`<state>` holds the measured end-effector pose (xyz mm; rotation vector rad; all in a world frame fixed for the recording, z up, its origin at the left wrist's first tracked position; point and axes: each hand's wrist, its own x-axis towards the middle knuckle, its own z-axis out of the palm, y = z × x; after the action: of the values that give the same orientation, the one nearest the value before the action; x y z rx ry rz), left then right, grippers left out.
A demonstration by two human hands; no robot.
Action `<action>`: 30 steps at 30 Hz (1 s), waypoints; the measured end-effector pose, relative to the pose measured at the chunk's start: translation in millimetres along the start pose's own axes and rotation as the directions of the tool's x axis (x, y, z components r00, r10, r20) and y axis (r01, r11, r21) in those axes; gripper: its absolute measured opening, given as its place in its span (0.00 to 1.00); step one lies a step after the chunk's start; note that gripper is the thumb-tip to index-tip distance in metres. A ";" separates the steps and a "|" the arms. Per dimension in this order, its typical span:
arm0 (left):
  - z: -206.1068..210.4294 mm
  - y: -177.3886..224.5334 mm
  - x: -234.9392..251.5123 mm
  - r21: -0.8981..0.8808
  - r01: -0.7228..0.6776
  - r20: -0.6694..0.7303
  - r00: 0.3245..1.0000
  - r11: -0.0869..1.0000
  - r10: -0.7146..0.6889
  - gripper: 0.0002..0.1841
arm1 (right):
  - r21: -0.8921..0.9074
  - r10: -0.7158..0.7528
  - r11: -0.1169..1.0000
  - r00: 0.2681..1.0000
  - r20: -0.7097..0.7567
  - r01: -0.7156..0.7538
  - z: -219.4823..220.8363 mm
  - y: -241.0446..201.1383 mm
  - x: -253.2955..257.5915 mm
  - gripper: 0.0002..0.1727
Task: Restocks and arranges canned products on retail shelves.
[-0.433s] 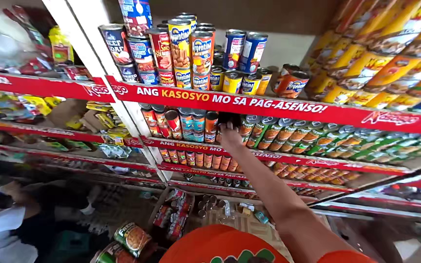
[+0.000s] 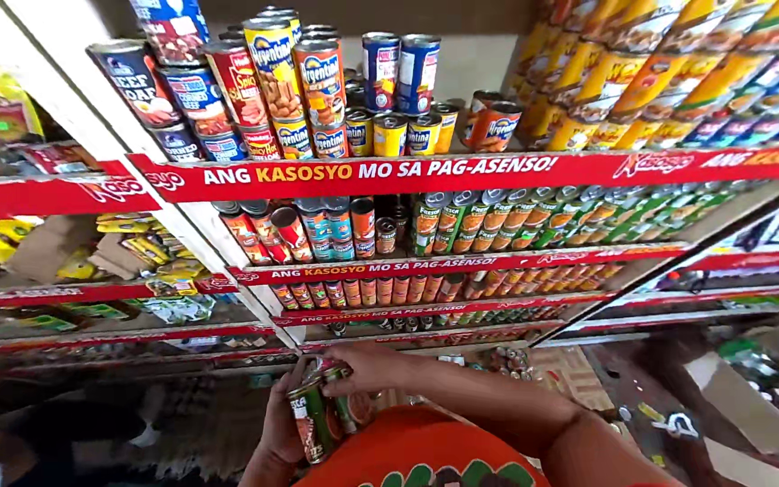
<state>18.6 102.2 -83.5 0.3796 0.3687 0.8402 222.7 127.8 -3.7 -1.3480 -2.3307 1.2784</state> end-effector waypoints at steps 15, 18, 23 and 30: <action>12.7 -15.3 2.1 -0.117 -0.119 -0.202 0.975 0.986 0.094 0.43 | -0.281 0.291 0.763 0.698 -0.654 -0.582 -151.6 88.8 40.1 0.34; 38.5 -17.4 -4.8 -0.042 -0.181 -0.292 0.943 0.983 0.161 0.36 | -0.229 0.368 0.755 0.686 -0.627 -0.615 -161.6 102.4 58.9 0.36; 17.2 -23.9 -10.6 -0.072 -0.188 -0.266 0.950 0.980 0.163 0.27 | -0.166 0.465 0.724 0.651 -0.600 -0.670 -161.3 109.8 75.6 0.40; 28.5 -32.6 1.3 -0.005 -0.147 -0.366 0.921 0.989 0.135 0.27 | -0.297 0.234 0.874 0.869 -0.435 -0.384 -95.0 84.7 23.2 0.37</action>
<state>53.5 78.3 -74.0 0.2185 0.6789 1.0601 311.4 221.4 -13.3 -1.9625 -2.1936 0.5438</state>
